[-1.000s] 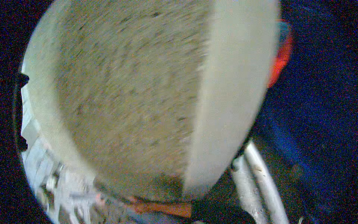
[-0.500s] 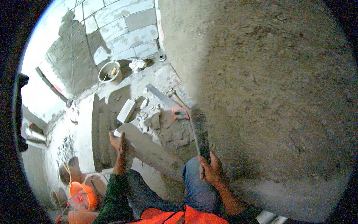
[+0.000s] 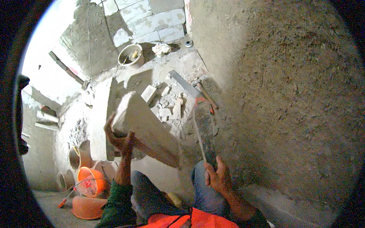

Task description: The person uses a hand saw to cut a white brick while sitting on the floor. After cutting, the person places the brick into a gap in the wall.

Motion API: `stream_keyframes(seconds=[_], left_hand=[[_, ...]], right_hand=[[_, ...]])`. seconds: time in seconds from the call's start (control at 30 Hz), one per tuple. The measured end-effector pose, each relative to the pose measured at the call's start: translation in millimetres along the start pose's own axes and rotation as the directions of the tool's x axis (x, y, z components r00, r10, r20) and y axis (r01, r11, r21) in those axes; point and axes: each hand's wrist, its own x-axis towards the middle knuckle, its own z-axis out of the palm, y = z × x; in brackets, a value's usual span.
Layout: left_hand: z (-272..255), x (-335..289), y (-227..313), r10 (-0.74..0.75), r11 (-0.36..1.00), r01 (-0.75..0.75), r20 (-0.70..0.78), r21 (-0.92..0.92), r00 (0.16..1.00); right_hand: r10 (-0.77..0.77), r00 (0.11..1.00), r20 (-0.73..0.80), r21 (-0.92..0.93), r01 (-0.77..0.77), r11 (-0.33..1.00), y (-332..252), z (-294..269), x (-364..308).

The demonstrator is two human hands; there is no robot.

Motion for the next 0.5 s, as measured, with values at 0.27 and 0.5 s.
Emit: stream_keyframes(seconds=[0.27,0.5], left_hand=[[-23,20,-23,0.11,0.993,-0.105,-0.106,0.052,0.988],[-81,10,-50,-0.133,0.99,0.133,0.002,0.05,0.991]], right_hand=[[-0.542,0.84,-0.009,-0.113,0.538,0.836,-4,59,14],[-0.479,0.863,0.162,0.026,0.481,0.876,-5,111,47]])
